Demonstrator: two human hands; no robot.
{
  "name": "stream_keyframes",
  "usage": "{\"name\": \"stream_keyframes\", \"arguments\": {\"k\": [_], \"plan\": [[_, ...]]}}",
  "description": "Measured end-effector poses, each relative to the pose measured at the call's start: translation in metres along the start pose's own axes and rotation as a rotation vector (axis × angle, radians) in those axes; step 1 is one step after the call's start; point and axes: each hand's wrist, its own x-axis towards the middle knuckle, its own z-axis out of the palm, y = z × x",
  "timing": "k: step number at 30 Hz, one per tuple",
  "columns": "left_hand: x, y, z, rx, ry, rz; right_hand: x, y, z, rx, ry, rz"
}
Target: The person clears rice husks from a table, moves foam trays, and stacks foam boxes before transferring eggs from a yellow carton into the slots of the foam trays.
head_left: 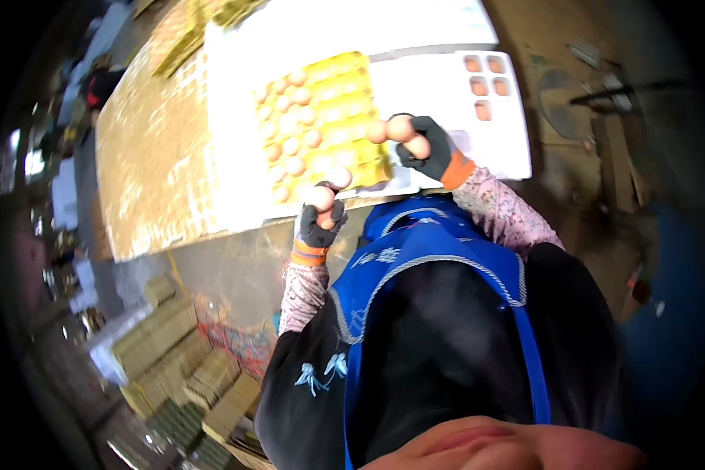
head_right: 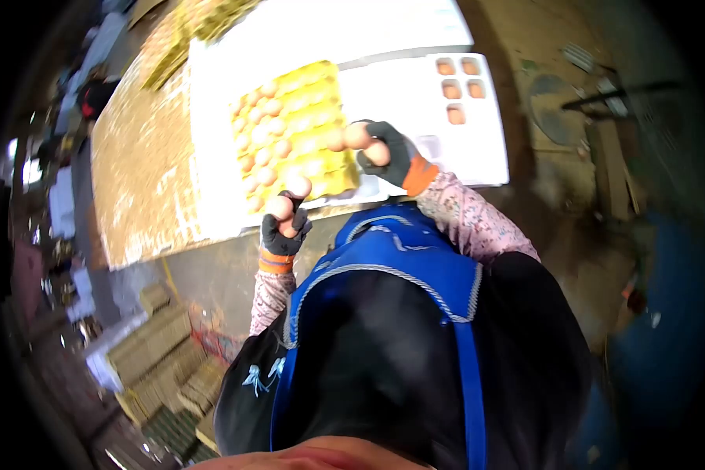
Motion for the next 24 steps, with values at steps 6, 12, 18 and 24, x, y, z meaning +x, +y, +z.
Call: {"name": "stream_keyframes", "arguments": {"k": [6, 12, 18, 24], "plan": [[0.104, -0.033, 0.137, 0.761, -0.518, 0.229, -0.101, -0.108, -0.117, -0.444, 0.484, -0.104], [0.158, -0.117, 0.232, 1.890, -0.497, 0.047, -0.113, -0.127, -0.198, -0.627, 0.464, 0.099], [0.148, -0.128, 0.243, 2.041, -0.404, -0.035, -0.136, -0.135, -0.148, -1.367, 0.456, -0.162], [0.126, -0.140, 0.175, 1.554, -0.608, 0.669, -0.166, -0.083, -0.125, -1.884, 0.285, -0.209]]}}
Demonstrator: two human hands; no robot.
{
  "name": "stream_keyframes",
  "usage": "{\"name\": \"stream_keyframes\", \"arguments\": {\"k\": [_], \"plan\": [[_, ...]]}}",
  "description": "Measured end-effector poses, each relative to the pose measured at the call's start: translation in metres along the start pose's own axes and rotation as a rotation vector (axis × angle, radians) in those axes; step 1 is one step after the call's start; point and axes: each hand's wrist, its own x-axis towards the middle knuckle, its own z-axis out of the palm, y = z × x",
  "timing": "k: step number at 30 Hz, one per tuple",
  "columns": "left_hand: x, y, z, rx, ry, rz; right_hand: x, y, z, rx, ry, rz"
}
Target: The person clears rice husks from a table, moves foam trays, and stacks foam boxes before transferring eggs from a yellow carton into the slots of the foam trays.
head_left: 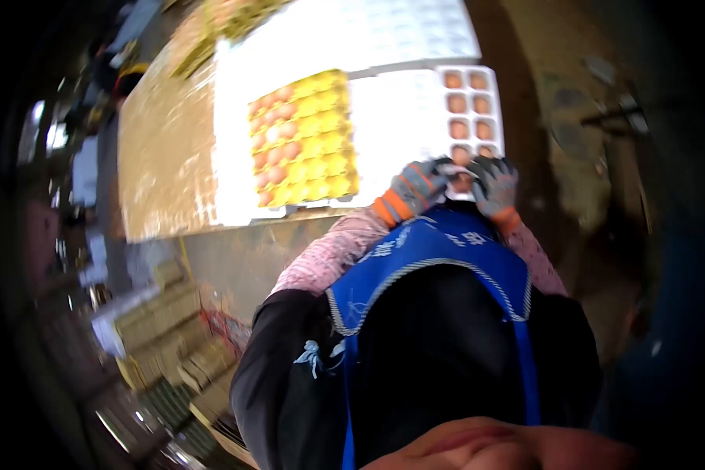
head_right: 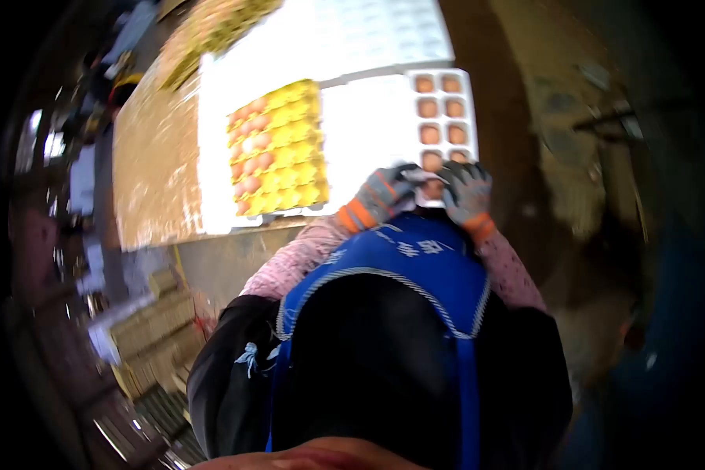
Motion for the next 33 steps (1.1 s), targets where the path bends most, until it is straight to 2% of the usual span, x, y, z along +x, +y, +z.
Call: {"name": "stream_keyframes", "arguments": {"k": [1, 3, 4, 5, 6, 7, 8, 9, 10, 11, 13, 15, 17, 18, 19, 20, 21, 22, 23, 24, 25, 26, 27, 29, 31, 33], "plan": [[-0.017, -0.014, 0.011, 0.127, -0.065, 0.102, -0.002, -0.007, 0.003, -0.032, 0.028, -0.008], [-0.016, -0.007, 0.010, 0.252, 0.016, 0.109, 0.003, -0.008, -0.002, -0.003, 0.016, -0.041], [-0.008, 0.009, 0.003, 0.384, -0.065, 0.107, -0.001, -0.007, -0.009, 0.021, 0.017, -0.030], [-0.010, 0.022, -0.002, 0.399, -0.115, 0.001, -0.005, -0.010, -0.015, 0.045, 0.015, -0.019], [-0.013, 0.024, -0.001, 0.379, -0.142, -0.024, -0.005, -0.015, -0.024, 0.040, 0.024, -0.033], [-0.022, 0.025, 0.001, 0.325, -0.032, -0.043, -0.003, -0.025, -0.026, 0.036, 0.034, -0.047], [-0.026, 0.032, -0.004, 0.273, 0.109, -0.014, -0.005, -0.036, -0.025, 0.238, 0.102, 0.047], [-0.034, 0.037, -0.009, 0.011, 0.211, -0.054, -0.009, -0.052, -0.022, 0.445, 0.148, 0.150], [-0.037, 0.049, -0.024, -0.161, 0.316, -0.080, -0.001, -0.071, -0.023, 0.703, 0.044, 0.325], [-0.040, 0.052, -0.036, -0.160, 0.366, -0.095, 0.007, -0.090, -0.021, 0.950, -0.081, 0.503], [-0.053, 0.060, -0.061, -0.079, 0.299, 0.043, 0.001, -0.079, 0.050, 0.826, 0.166, 0.395], [-0.076, 0.059, -0.086, -0.224, 0.356, -0.074, 0.018, -0.112, 0.066, 0.883, 0.184, 0.367], [-0.098, 0.054, -0.113, -0.460, 0.284, -0.150, 0.042, -0.148, 0.070, 0.964, 0.246, 0.352], [-0.113, 0.050, -0.125, -0.342, 0.385, -0.176, 0.060, -0.165, 0.073, 1.004, 0.278, 0.343], [-0.127, 0.034, -0.140, -0.142, 0.438, -0.123, 0.071, -0.171, 0.079, 1.051, 0.194, 0.350], [-0.139, 0.033, -0.162, -0.243, 0.377, -0.116, 0.085, -0.178, 0.087, 1.094, 0.109, 0.359], [-0.156, 0.025, -0.174, -0.294, 0.247, -0.272, 0.099, -0.184, 0.095, 1.132, 0.023, 0.369], [-0.171, 0.016, -0.191, -0.356, 0.243, -0.300, 0.107, -0.213, 0.101, 1.071, 0.066, 0.327], [-0.194, -0.011, -0.180, -0.307, 0.331, -0.287, 0.114, -0.251, 0.107, 1.008, 0.103, 0.286], [-0.215, -0.025, -0.196, -0.422, 0.354, -0.328, 0.124, -0.259, 0.113, 1.081, -0.130, 0.360], [-0.244, -0.049, -0.198, -0.272, 0.377, -0.381, 0.131, -0.267, 0.116, 1.154, -0.363, 0.437], [-0.265, -0.067, -0.211, -0.077, 0.447, -0.389, 0.137, -0.286, 0.115, 0.964, -0.299, 0.375], [-0.283, -0.081, -0.229, -0.029, 0.374, -0.444, 0.145, -0.306, 0.117, 0.784, -0.257, 0.306], [-0.307, -0.096, -0.243, 0.295, 0.263, -0.472, 0.159, -0.320, 0.127, 0.470, -0.332, 0.154], [-0.311, -0.106, -0.242, 0.448, 0.109, -0.401, 0.171, -0.341, 0.140, 0.277, -0.373, -0.037], [-0.309, -0.117, -0.237, 0.474, 0.097, -0.357, 0.179, -0.356, 0.160, 0.013, -0.362, -0.124]]}}
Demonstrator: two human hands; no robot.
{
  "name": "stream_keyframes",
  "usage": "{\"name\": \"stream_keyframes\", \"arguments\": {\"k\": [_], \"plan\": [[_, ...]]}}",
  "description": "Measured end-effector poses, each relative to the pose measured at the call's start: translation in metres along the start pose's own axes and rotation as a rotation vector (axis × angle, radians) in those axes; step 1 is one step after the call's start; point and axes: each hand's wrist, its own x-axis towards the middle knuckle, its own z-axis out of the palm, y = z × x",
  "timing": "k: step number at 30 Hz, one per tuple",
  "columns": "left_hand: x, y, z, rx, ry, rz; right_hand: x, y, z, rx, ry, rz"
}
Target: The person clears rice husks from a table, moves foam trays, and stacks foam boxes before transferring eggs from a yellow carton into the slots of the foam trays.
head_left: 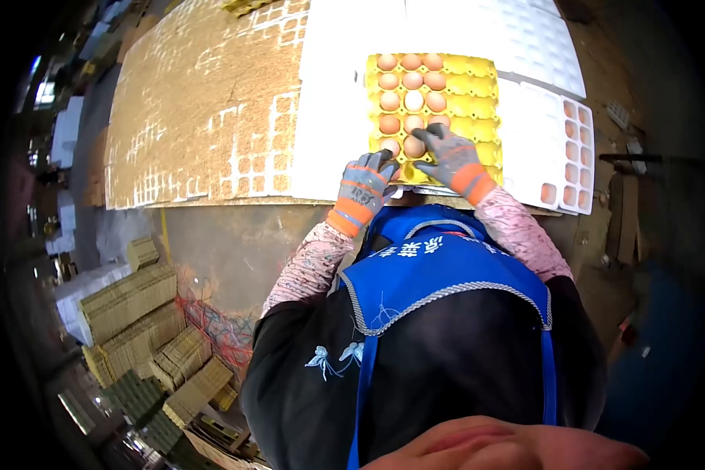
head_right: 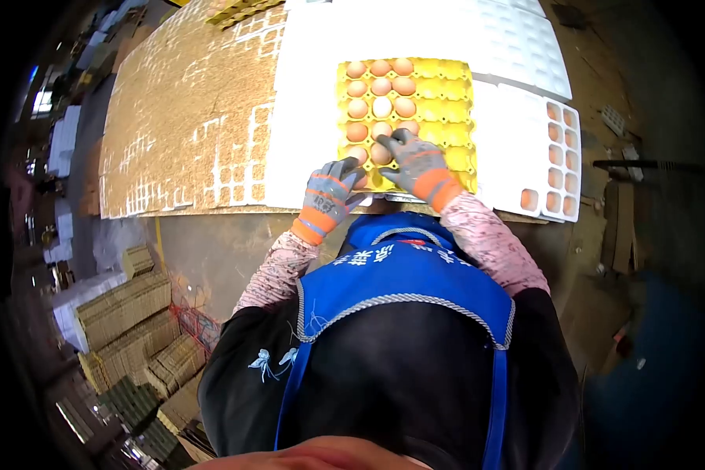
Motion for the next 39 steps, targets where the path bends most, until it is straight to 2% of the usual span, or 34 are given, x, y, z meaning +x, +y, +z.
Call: {"name": "stream_keyframes", "arguments": {"k": [2, 6, 8, 9, 10, 12, 13, 14, 15, 16, 17, 18, 20, 21, 24, 27, 28, 30, 31, 32, 34, 36, 37, 38, 39], "plan": [[0.002, -0.007, 0.007, 0.029, 0.005, 0.037, 0.008, -0.001, 0.018, -0.132, 0.004, -0.036], [0.002, -0.026, -0.001, -0.132, -0.036, -0.008, 0.006, 0.001, 0.035, -0.110, 0.108, -0.072], [0.008, -0.032, -0.005, -0.601, -0.129, -0.304, 0.009, 0.007, 0.021, 0.228, 0.098, 0.047], [0.009, -0.034, -0.006, -0.986, -0.096, -0.397, 0.008, 0.006, 0.017, 0.688, 0.264, 0.093], [0.007, -0.045, 0.005, -1.115, 0.015, -0.379, 0.009, 0.015, 0.014, 1.129, 0.258, 0.193], [0.013, -0.062, -0.003, -1.451, 0.093, -0.612, 0.013, 0.060, 0.002, 1.423, 0.156, 0.465], [0.019, -0.079, -0.005, -1.523, -0.005, -0.609, 0.022, 0.077, -0.005, 0.935, 0.216, 0.227], [0.033, -0.074, -0.013, -1.349, 0.007, -0.500, 0.032, 0.088, -0.012, 0.444, 0.261, 0.001], [0.047, -0.068, -0.021, -0.894, -0.051, -0.282, 0.046, 0.082, -0.018, 0.617, 0.234, 0.139], [0.060, -0.061, -0.027, -0.437, -0.102, -0.067, 0.054, 0.076, -0.027, 0.406, 0.134, 0.099], [0.072, -0.050, -0.032, -0.116, -0.330, -0.072, 0.062, 0.068, -0.036, 0.217, -0.073, 0.064], [0.078, -0.047, -0.028, -0.118, -0.334, -0.071, 0.068, 0.064, -0.041, 0.026, -0.279, 0.028], [0.087, -0.042, -0.019, 0.218, -0.525, -0.036, 0.070, 0.069, -0.029, -0.092, -0.298, -0.032], [0.088, -0.040, -0.013, 0.266, -0.520, -0.031, 0.071, 0.068, -0.030, -0.156, -0.319, -0.037], [0.100, -0.037, -0.014, 0.206, -0.523, -0.066, 0.070, 0.075, -0.033, -0.189, -0.283, -0.019], [0.106, -0.033, -0.018, 0.257, -0.561, -0.094, 0.063, 0.092, -0.031, 0.190, -0.077, -0.033], [0.108, -0.025, -0.022, 0.301, -0.582, -0.108, 0.060, 0.098, -0.030, 0.199, -0.071, -0.031], [0.107, -0.013, -0.029, 0.320, -0.531, -0.117, 0.055, 0.104, -0.032, 0.425, -0.007, 0.061], [0.108, -0.012, -0.033, 0.230, -0.486, -0.163, 0.052, 0.100, -0.029, 0.339, 0.073, -0.035], [0.109, -0.012, -0.037, 0.141, -0.439, -0.208, 0.052, 0.099, -0.035, 0.195, -0.020, -0.067], [0.109, -0.010, -0.041, 0.102, -0.447, -0.231, 0.059, 0.101, -0.043, 0.096, -0.176, -0.083], [0.106, 0.002, -0.044, -0.448, -0.042, -0.275, 0.063, 0.103, -0.041, 0.021, -0.176, -0.090], [0.101, 0.014, -0.041, -0.777, 0.011, -0.414, 0.065, 0.103, -0.040, -0.061, -0.182, -0.093], [0.102, 0.019, -0.041, -0.768, 0.009, -0.413, 0.067, 0.101, -0.041, -0.054, -0.175, -0.095], [0.101, 0.019, -0.038, -0.998, 0.009, -0.503, 0.071, 0.099, -0.043, -0.090, -0.240, -0.110]]}}
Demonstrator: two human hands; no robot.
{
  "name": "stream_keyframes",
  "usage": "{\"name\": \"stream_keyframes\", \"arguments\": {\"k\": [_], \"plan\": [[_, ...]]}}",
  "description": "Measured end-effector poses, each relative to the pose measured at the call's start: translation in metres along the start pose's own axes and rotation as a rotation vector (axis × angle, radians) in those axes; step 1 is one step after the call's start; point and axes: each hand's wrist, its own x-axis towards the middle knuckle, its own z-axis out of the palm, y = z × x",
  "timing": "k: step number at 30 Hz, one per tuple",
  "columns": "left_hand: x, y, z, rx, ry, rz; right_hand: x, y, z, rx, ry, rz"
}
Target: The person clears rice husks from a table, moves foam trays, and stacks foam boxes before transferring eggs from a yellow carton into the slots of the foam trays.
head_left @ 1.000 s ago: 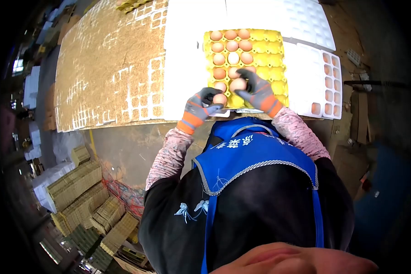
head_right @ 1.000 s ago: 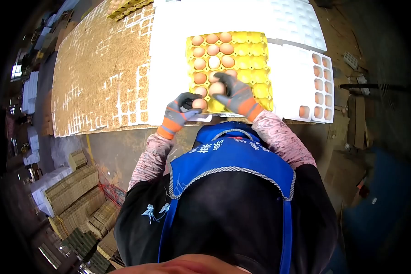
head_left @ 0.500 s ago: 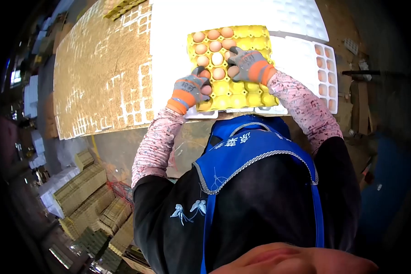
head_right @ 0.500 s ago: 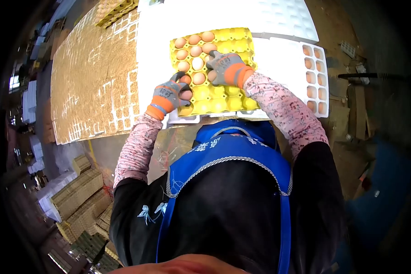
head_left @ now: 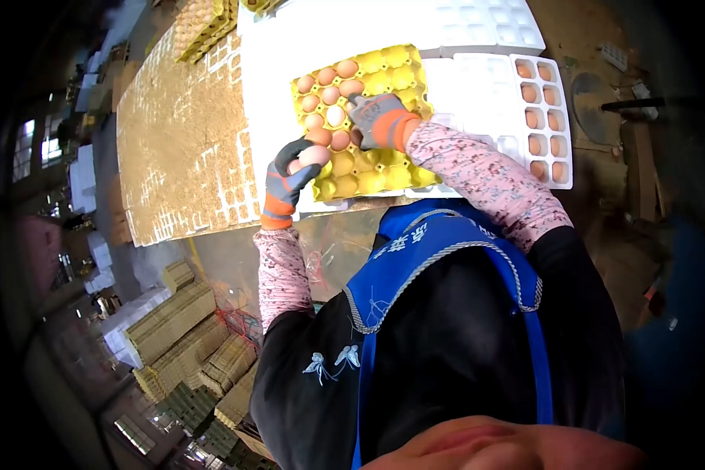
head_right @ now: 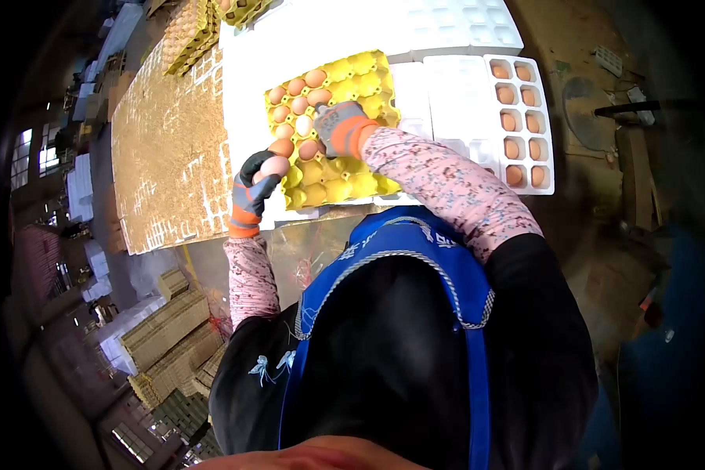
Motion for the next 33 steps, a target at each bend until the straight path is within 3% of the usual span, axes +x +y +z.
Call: {"name": "stream_keyframes", "arguments": {"k": [1, 2, 5, 7, 9, 11, 13, 15, 16, 17, 19, 20, 21, 23, 25, 29, 31, 33], "plan": [[-0.001, -0.003, 0.003, -0.229, -0.011, -0.094, 0.002, 0.000, -0.003, -0.035, -0.066, -0.015], [0.001, -0.009, 0.016, -0.450, -0.022, -0.005, -0.002, -0.002, -0.008, -0.066, -0.056, -0.036], [0.006, -0.004, 0.055, -0.953, -0.086, 0.022, -0.005, 0.009, 0.005, 0.062, 0.094, -0.022], [0.009, 0.003, 0.073, -1.142, -0.142, 0.043, -0.006, 0.025, 0.003, 0.217, 0.091, -0.052], [0.019, 0.015, 0.091, -1.265, -0.306, 0.094, -0.014, 0.033, 0.000, 0.531, 0.221, -0.057], [0.026, 0.026, 0.109, -1.346, -0.315, 0.095, -0.023, 0.046, -0.005, 0.917, 0.296, -0.010], [0.031, 0.036, 0.120, -1.313, -0.278, 0.028, -0.031, 0.059, 0.001, 1.014, 0.413, 0.032], [0.041, 0.040, 0.134, -1.212, -0.256, 0.021, -0.050, 0.084, -0.004, 1.318, 0.600, 0.020], [0.044, 0.044, 0.146, -0.936, -0.088, -0.030, -0.077, 0.098, -0.014, 1.653, 0.539, 0.223], [0.056, 0.049, 0.158, -0.789, -0.091, -0.018, -0.098, 0.126, -0.023, 1.660, 0.472, 0.304], [0.080, 0.077, 0.186, -0.170, -0.130, -0.041, -0.102, 0.204, 0.026, 0.966, 0.508, 0.469], [0.098, 0.075, 0.205, -0.087, -0.186, 0.068, -0.125, 0.212, 0.013, 1.088, 0.842, 0.501], [0.119, 0.073, 0.226, -0.004, -0.241, 0.176, -0.135, 0.220, 0.001, 0.752, 0.830, 0.602], [0.149, 0.078, 0.251, 0.624, -0.287, 0.132, -0.137, 0.223, -0.002, 0.332, 0.646, 0.690], [0.178, 0.074, 0.273, 1.108, -0.359, 0.170, -0.140, 0.216, -0.001, 0.297, 0.595, 0.663], [0.195, 0.061, 0.281, 1.299, -0.436, 0.256, -0.156, 0.205, 0.019, 0.154, 0.553, 0.540], [0.182, 0.049, 0.285, 1.105, -0.347, 0.244, -0.160, 0.211, 0.038, 0.219, 0.750, 0.485], [0.161, 0.020, 0.297, 0.926, -0.214, 0.452, -0.160, 0.216, 0.050, 0.175, 0.802, 0.441]]}}
